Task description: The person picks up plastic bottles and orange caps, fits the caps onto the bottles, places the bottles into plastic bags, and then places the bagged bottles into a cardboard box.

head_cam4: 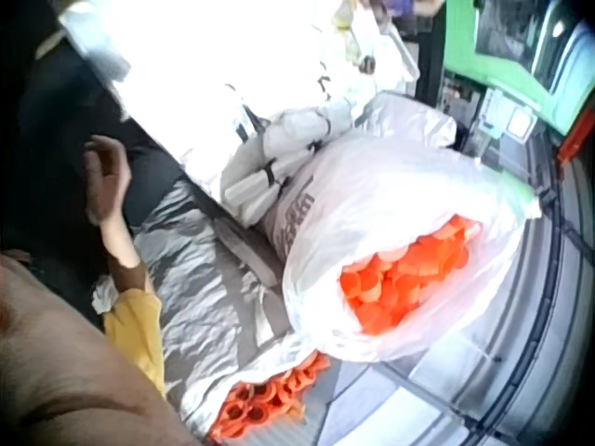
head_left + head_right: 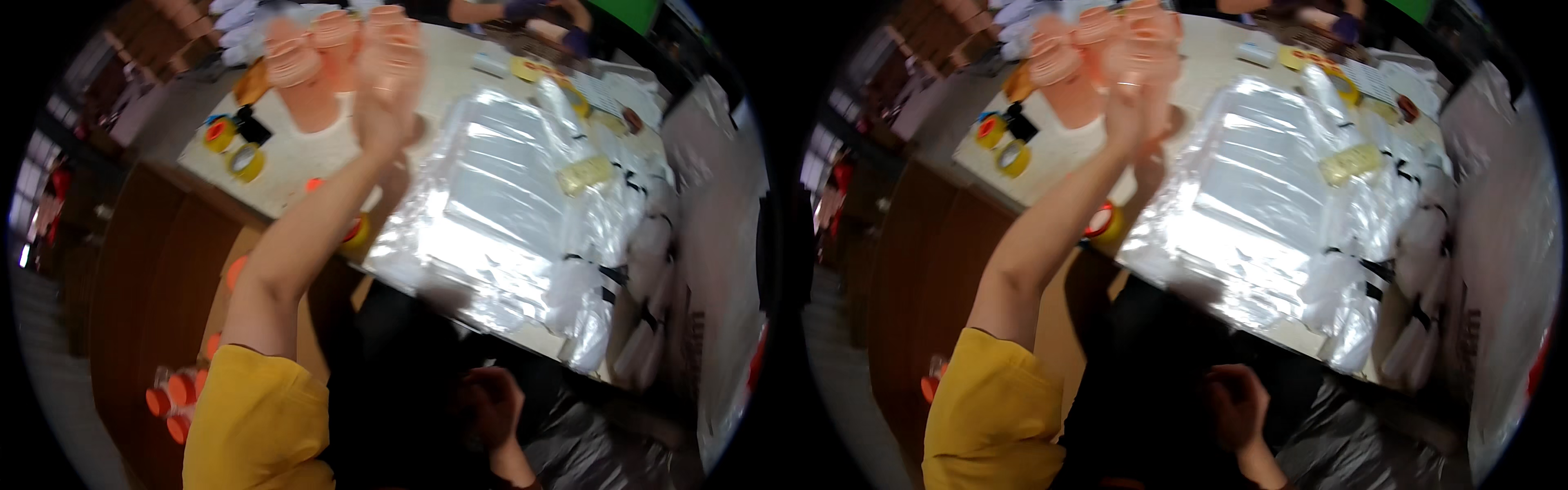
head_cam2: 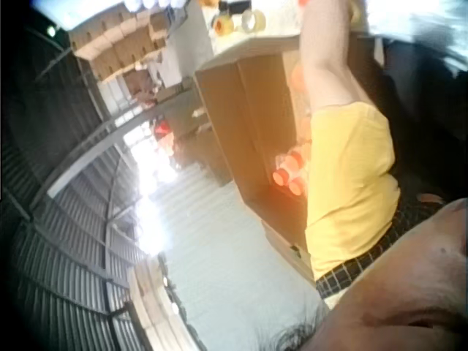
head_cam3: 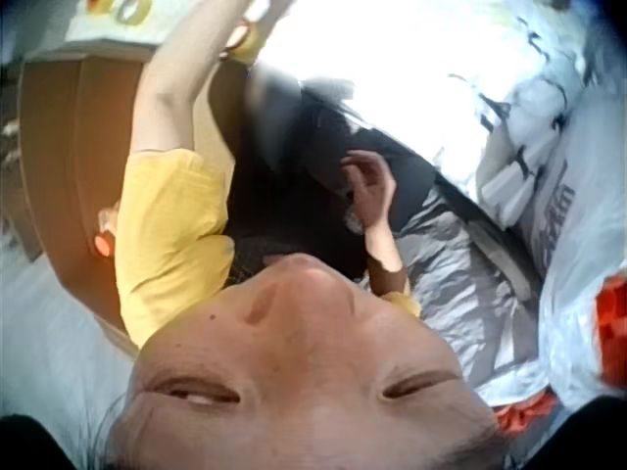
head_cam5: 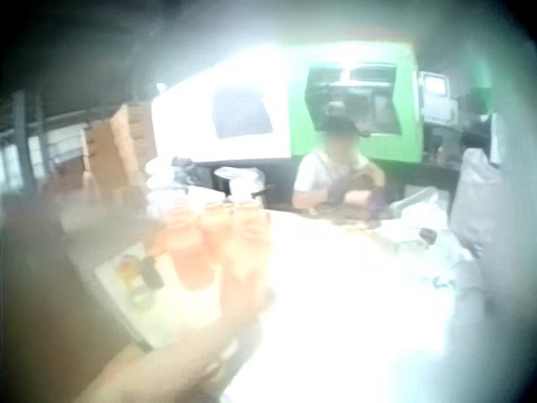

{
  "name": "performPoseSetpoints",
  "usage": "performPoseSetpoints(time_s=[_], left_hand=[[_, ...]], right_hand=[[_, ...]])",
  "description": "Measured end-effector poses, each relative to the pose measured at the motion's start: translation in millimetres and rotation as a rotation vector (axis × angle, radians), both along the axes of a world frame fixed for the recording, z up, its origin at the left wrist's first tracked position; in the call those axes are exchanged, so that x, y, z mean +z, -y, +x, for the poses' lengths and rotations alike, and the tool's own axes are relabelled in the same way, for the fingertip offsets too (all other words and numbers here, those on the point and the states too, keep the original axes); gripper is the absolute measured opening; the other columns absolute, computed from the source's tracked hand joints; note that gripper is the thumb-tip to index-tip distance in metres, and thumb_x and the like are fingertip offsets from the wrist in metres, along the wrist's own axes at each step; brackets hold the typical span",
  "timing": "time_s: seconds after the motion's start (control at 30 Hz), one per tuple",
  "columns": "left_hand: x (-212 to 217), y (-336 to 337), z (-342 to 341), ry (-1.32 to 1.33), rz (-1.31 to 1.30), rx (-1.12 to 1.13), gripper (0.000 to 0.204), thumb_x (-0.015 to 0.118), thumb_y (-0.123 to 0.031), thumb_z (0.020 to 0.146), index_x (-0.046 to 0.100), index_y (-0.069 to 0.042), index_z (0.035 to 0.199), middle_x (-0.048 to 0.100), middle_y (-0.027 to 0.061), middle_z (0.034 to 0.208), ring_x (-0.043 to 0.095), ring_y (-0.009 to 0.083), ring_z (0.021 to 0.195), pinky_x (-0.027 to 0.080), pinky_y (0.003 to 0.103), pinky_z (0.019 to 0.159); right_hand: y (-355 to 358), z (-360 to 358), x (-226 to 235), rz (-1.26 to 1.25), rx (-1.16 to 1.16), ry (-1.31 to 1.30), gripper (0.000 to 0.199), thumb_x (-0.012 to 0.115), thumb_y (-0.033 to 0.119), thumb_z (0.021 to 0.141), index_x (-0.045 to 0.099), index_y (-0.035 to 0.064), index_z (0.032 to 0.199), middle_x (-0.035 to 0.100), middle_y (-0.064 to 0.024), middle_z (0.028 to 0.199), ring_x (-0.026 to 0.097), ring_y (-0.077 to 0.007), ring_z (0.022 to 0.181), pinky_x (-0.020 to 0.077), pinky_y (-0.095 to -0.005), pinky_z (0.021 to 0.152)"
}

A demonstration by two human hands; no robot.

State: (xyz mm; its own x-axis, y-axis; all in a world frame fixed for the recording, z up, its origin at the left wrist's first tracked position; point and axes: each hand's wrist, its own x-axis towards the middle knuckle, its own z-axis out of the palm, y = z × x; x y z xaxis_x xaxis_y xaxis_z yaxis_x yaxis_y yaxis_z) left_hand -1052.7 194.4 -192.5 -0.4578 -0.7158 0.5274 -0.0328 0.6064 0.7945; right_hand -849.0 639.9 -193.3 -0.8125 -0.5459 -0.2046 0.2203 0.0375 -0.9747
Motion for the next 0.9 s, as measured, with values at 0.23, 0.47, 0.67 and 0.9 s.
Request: performPoseSetpoints(time_s=[0.23, 0.47, 0.67, 0.9], left_hand=[[107.2, -200.7, 243.6, 0.038, -0.919, -0.932, 0.057, 0.084, -0.018, 0.063, 0.067, -0.002, 0.115, 0.065, 0.0120, 0.110, 0.061, 0.0351, 0.102, 0.047, 0.049, 0.089], [36.7, -227.2, 341.7, 0.533, 0.573, -1.040, 0.046, 0.080, -0.022, 0.084, 0.067, 0.002, 0.120, 0.073, 0.0115, 0.107, 0.067, 0.0185, 0.103, 0.053, 0.034, 0.092], [-5.2, -207.6, 420.8, 0.704, 0.832, -0.950, 0.026, 0.075, -0.013, 0.092, 0.070, 0.001, 0.113, 0.074, 0.0063, 0.104, 0.066, 0.0101, 0.097, 0.055, 0.030, 0.088], [-43.8, -227.9, 400.2, 0.380, 0.832, -0.964, 0.031, 0.078, -0.025, 0.087, 0.064, -0.003, 0.106, 0.060, -0.0012, 0.087, 0.053, 0.0074, 0.085, 0.046, 0.028, 0.074]], right_hand=[[-40.8, -17.7, 7.3, -0.855, -0.015, 0.900, 0.074, 0.045, 0.058, 0.103, 0.044, 0.0028, 0.152, 0.051, -0.0183, 0.150, 0.051, -0.0372, 0.135, 0.0396, -0.0546, 0.114], [-85.7, 62.9, -35.6, -0.299, -0.079, 1.103, 0.048, 0.046, 0.030, 0.109, 0.049, 0.0038, 0.150, 0.052, -0.0137, 0.152, 0.049, -0.0232, 0.138, 0.0366, -0.0362, 0.117], [-140.0, -88.5, 198.2, 0.389, -0.398, -0.917, 0.041, 0.070, 0.011, 0.093, 0.058, 0.0040, 0.131, 0.064, -0.0090, 0.125, 0.068, -0.0175, 0.101, 0.0546, -0.0308, 0.087], [-364.1, -346.2, 207.3, 1.535, -0.696, -1.214, 0.054, 0.058, 0.012, 0.101, 0.044, 0.0062, 0.153, 0.057, -0.0146, 0.143, 0.053, -0.0280, 0.135, 0.0423, -0.0379, 0.113]])
